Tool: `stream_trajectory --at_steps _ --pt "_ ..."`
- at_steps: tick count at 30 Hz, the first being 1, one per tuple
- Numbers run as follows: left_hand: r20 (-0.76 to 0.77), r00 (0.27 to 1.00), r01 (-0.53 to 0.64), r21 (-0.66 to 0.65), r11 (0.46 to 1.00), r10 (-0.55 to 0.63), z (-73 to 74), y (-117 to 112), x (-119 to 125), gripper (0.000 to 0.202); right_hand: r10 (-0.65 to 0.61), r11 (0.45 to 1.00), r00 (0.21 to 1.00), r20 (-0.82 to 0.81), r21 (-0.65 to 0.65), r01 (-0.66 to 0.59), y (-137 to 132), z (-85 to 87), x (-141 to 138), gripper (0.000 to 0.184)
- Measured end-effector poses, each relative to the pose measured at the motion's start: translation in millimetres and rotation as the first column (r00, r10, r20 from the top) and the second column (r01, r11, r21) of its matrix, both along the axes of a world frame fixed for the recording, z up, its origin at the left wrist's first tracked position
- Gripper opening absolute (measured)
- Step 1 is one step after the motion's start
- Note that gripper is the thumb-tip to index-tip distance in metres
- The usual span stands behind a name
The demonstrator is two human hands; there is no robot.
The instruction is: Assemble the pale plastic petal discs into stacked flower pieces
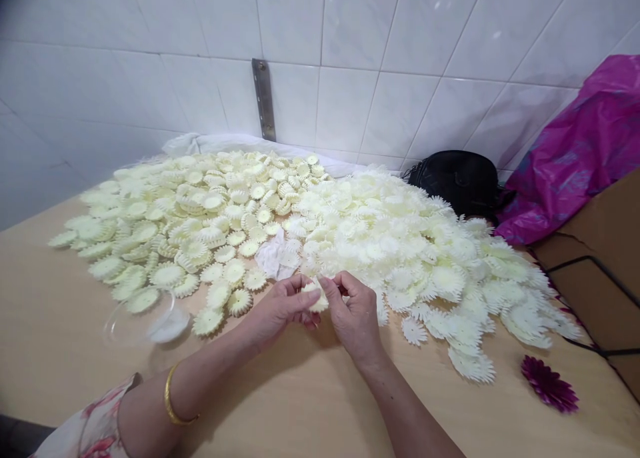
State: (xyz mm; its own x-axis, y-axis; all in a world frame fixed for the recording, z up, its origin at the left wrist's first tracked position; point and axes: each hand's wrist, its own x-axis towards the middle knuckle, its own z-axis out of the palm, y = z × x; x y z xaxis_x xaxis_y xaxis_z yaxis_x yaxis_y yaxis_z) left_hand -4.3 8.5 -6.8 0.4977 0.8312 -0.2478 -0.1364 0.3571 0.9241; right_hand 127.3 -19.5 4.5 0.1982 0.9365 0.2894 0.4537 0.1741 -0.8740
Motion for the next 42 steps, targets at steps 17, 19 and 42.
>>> stream_trajectory --at_steps 17,19,42 --pt "-0.087 0.995 -0.055 -0.044 0.997 0.051 -6.0 4.1 -2.3 0.025 -0.49 0.837 0.818 0.301 0.422 0.347 10.0 3.5 36.6 0.032" --pt "-0.058 0.996 -0.078 -0.061 0.995 0.075 -1.3 2.8 -0.5 0.024 -0.373 0.892 0.872 0.316 0.382 0.243 5.9 3.6 28.4 0.02" --pt "-0.004 1.0 -0.028 -0.022 0.999 0.028 2.3 0.7 -1.5 0.033 0.162 0.971 0.975 -0.151 -0.152 -0.185 -0.3 5.6 3.2 0.021"
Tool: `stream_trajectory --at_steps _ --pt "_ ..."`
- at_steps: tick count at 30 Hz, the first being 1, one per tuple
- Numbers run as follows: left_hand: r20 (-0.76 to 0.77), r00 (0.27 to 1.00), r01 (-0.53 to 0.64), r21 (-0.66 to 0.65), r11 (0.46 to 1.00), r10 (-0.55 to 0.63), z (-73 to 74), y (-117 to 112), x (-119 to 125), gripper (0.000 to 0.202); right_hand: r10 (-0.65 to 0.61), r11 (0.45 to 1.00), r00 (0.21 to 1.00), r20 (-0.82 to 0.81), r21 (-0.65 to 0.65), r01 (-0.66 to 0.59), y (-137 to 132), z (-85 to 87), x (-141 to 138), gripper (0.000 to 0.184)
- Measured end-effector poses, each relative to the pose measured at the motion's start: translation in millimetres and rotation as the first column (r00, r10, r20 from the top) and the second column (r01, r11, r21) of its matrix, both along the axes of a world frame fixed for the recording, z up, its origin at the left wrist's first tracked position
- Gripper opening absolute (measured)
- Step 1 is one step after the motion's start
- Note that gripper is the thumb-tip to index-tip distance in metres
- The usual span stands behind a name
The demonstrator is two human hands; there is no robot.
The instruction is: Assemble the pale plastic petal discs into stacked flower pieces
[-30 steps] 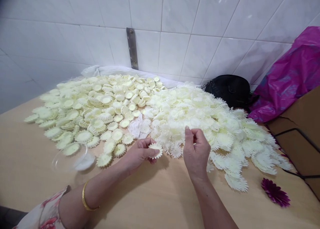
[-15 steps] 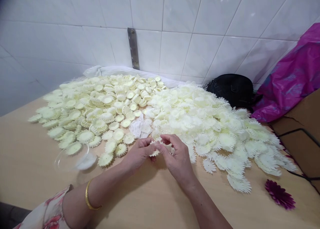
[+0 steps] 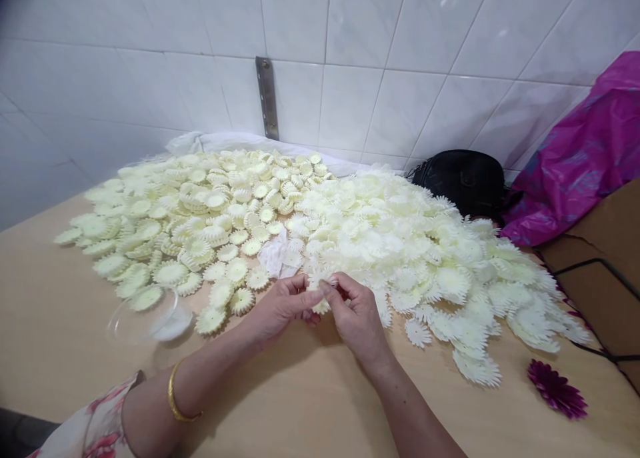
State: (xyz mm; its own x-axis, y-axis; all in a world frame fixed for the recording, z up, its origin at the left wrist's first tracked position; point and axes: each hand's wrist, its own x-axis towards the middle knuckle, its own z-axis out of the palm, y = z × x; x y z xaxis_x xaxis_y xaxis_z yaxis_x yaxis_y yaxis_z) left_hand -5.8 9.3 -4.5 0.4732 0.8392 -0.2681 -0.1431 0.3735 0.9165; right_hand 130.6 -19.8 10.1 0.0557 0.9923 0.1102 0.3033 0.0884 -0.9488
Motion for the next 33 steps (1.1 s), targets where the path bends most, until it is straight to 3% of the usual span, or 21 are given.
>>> stream_trajectory --at_steps 3,11,16,20,23,25,29,33 --pt "0.017 0.999 0.048 0.051 0.998 -0.049 1.1 -0.5 0.3 0.026 -0.071 0.996 0.997 -0.005 0.055 0.071 -0.3 -0.3 1.2 0.032" --pt "0.008 0.997 0.073 0.148 0.986 -0.075 5.1 -0.7 -0.6 0.021 -0.323 0.93 0.942 0.093 0.216 0.297 -6.0 4.1 -5.5 0.031" --pt "-0.05 0.997 0.067 0.103 0.992 -0.062 -0.9 -1.1 -2.6 0.02 -0.601 0.776 0.794 0.095 0.308 0.55 6.3 1.6 25.8 0.02" --pt "-0.034 0.999 0.035 0.072 0.997 -0.032 -6.8 1.2 -3.7 0.019 -0.663 0.729 0.664 0.347 0.503 0.464 14.5 -6.8 43.3 0.055" --pt "-0.071 0.997 -0.011 0.06 0.998 0.015 -8.3 1.7 -3.9 0.023 -0.682 0.681 0.641 0.352 0.625 0.382 11.8 -6.2 36.5 0.041" --pt "-0.082 0.996 -0.016 0.068 0.998 0.022 -7.2 0.7 -3.4 0.023 -0.612 0.73 0.719 0.328 0.585 0.355 6.8 -2.0 26.3 0.026" --pt "-0.103 0.994 -0.013 0.118 0.993 0.025 -2.2 -2.3 -1.7 0.03 -0.253 0.946 0.945 0.21 0.257 0.196 -2.2 5.6 7.1 0.024" --pt "-0.089 0.994 -0.056 0.077 0.995 0.063 0.9 -2.8 -0.8 0.039 -0.027 0.997 0.999 0.045 0.078 0.023 -3.7 5.3 -2.7 0.028"
